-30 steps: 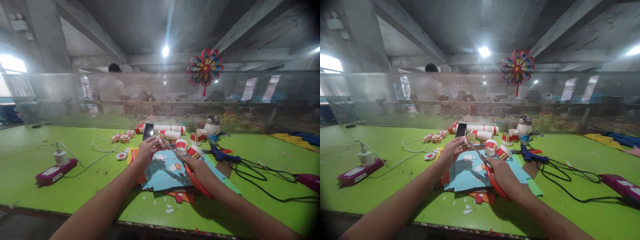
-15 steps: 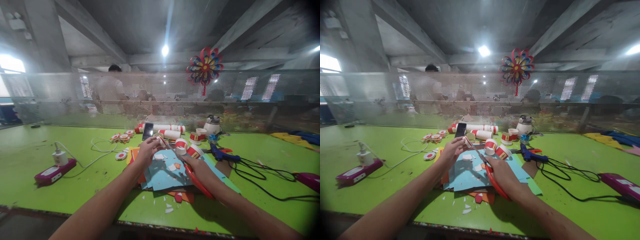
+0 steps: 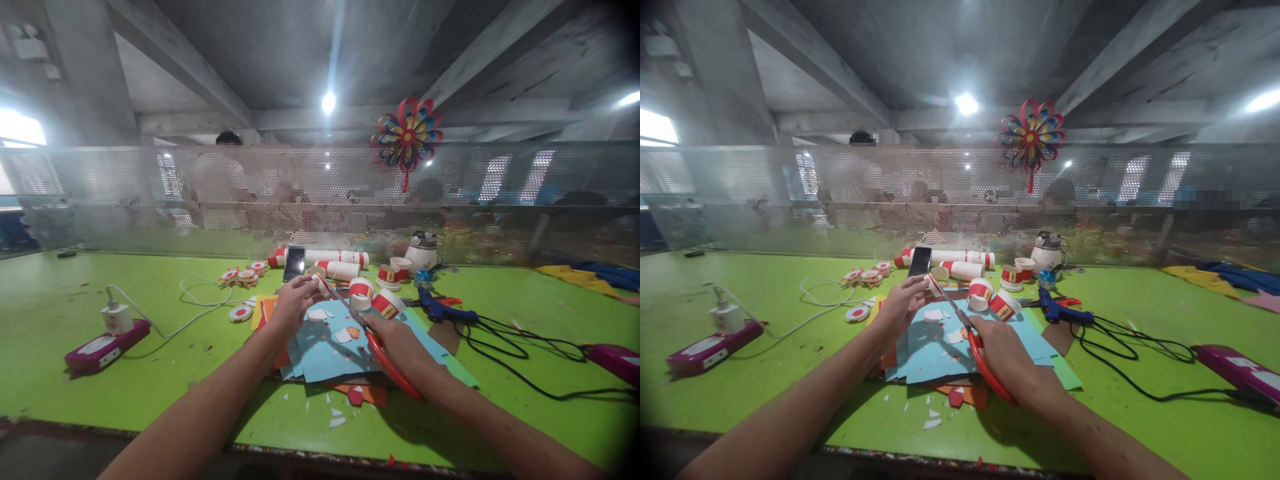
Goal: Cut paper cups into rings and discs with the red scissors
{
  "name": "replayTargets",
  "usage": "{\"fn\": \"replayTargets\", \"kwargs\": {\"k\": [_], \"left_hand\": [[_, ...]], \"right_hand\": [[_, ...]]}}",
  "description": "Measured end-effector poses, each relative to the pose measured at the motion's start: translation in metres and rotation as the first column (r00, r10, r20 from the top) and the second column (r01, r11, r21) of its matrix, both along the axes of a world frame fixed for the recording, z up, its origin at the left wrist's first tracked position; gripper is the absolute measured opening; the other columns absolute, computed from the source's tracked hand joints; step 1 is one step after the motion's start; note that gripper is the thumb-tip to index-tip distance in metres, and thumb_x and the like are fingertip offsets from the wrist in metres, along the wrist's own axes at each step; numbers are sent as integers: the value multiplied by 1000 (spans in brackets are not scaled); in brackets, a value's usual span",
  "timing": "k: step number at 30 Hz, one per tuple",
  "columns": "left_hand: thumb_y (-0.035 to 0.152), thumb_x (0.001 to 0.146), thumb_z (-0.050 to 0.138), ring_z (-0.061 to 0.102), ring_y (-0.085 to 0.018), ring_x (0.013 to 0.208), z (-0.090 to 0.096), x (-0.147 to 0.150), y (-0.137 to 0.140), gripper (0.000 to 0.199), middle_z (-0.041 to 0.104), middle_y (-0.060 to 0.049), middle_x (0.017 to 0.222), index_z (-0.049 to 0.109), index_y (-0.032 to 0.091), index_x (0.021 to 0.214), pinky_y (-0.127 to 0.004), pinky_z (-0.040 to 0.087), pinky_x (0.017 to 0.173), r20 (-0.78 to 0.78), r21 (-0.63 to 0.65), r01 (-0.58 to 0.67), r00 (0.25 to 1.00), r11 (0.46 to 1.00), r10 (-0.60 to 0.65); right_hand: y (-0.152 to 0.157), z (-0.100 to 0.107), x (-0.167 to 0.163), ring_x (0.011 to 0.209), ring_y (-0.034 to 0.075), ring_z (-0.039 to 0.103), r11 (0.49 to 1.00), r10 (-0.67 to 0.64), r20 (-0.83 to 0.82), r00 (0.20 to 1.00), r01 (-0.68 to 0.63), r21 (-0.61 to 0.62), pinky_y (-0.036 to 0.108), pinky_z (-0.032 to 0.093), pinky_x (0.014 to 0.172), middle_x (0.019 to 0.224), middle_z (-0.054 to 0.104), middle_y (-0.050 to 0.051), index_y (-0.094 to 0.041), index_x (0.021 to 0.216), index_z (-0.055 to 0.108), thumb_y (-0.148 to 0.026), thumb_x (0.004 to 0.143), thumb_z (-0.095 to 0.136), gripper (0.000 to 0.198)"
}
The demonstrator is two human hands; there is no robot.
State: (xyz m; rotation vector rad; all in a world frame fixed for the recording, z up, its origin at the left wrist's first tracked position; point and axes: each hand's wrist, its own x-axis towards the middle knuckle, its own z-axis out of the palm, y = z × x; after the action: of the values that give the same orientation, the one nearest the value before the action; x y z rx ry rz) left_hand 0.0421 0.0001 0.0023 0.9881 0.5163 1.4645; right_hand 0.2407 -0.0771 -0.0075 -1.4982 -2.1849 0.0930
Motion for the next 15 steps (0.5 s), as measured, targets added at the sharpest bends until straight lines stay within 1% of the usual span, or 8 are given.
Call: {"fn": "replayTargets", "kwargs": {"k": [5, 8, 10, 12, 15], "left_hand": [[16, 63, 78, 66, -18, 70, -3, 0, 2, 28, 68, -8, 77, 63, 10, 86, -39, 52, 77, -6, 12, 12, 1000, 1000, -12], [17, 63, 79, 65, -18, 70, -6, 0, 4, 29, 68, -8, 80, 64, 11, 87, -38, 51, 76, -28, 19, 9, 1000, 1000, -9], [17, 63, 80, 65, -18, 71, -7, 0, 5, 29, 68, -10, 84, 65, 10, 87, -37, 50, 76, -31, 21, 5, 1000, 1000, -5], [17, 62, 80, 65, -18, 72, -8, 0, 5, 30, 68, -11, 86, 66, 10, 87, -38, 50, 77, -25, 20, 7, 1000, 1000, -7], [17, 61, 81, 65, -19, 72, -8, -1, 5, 31, 68, -10, 83, 66, 10, 88, -38, 50, 79, -19, 9, 14, 1000, 1000, -14]], "right_hand": [[2, 0, 0, 95, 28, 68, 998, 66, -65, 996, -66, 4, 37, 48, 83, 112, 72, 12, -19, 127, 60, -16, 85, 45, 44], [1, 1, 1, 97, 28, 67, 997, 77, -107, 991, -80, -19, 37, 47, 86, 112, 72, 11, -19, 119, 65, -17, 84, 47, 39], [0, 2, 1, 96, 28, 67, 997, 78, -126, 989, -81, -18, 37, 48, 85, 108, 73, 10, -21, 116, 67, -20, 84, 49, 37], [0, 3, 1, 94, 28, 68, 997, 69, -130, 989, -71, -12, 35, 48, 83, 104, 75, 9, -22, 118, 66, -21, 84, 51, 37], [0, 4, 1, 91, 28, 69, 999, 53, -106, 993, -53, -4, 33, 49, 79, 103, 75, 9, -22, 120, 65, -22, 84, 51, 39]]}}
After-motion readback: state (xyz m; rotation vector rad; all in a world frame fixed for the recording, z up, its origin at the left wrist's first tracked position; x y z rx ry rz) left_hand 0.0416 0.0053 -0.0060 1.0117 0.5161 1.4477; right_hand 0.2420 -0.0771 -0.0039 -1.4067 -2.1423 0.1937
